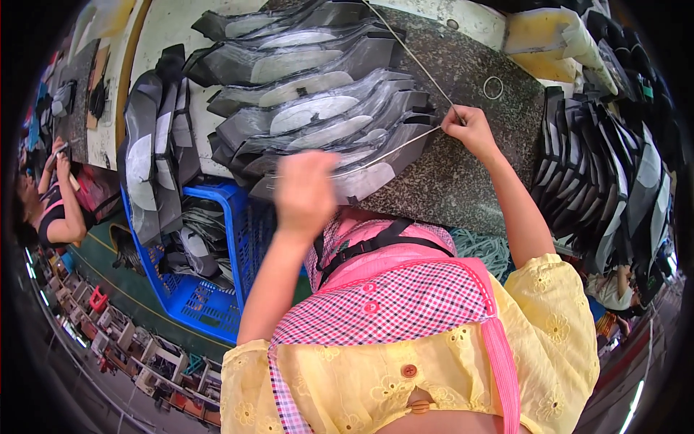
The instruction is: Trimming excess threads from shoe upper components using small snips.
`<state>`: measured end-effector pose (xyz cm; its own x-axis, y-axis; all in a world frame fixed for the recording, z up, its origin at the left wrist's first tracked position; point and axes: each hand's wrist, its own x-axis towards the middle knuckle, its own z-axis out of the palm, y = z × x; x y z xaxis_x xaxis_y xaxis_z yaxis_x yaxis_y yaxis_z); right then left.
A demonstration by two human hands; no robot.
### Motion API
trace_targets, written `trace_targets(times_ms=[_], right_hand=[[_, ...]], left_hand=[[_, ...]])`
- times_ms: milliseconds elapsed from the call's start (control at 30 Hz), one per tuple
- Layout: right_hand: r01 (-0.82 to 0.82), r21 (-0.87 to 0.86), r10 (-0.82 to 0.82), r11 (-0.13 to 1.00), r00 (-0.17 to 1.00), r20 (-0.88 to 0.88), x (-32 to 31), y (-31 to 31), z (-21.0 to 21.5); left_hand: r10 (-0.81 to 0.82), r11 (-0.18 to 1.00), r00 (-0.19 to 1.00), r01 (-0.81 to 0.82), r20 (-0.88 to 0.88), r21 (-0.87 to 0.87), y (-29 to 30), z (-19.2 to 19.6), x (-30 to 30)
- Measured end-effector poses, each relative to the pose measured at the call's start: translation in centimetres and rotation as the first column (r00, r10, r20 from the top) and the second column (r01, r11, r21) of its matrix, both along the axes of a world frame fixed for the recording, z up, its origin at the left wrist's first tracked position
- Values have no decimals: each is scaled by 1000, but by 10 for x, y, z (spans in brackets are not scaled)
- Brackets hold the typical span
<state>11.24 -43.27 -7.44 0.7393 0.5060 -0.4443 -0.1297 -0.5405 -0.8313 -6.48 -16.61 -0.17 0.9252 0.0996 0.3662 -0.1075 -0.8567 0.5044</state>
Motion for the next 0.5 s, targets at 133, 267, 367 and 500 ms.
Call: trace_targets(times_ms=[133,267,367,500], right_hand=[[-28,-37,32,999,994,107,1,11,2],[14,-137,13,991,980,196,2,26,8],[33,-162,10,986,966,258,8,37,3],[17,-203,53,979,941,334,12,48,-1]], left_hand=[[-228,971,966,217,-124,-95,-59,-26,15],[-187,957,962,224,-200,183,-62,-34,13],[-171,944,963,220,-207,247,-62,-34,17],[-190,920,951,259,-243,293,-59,-30,20]])
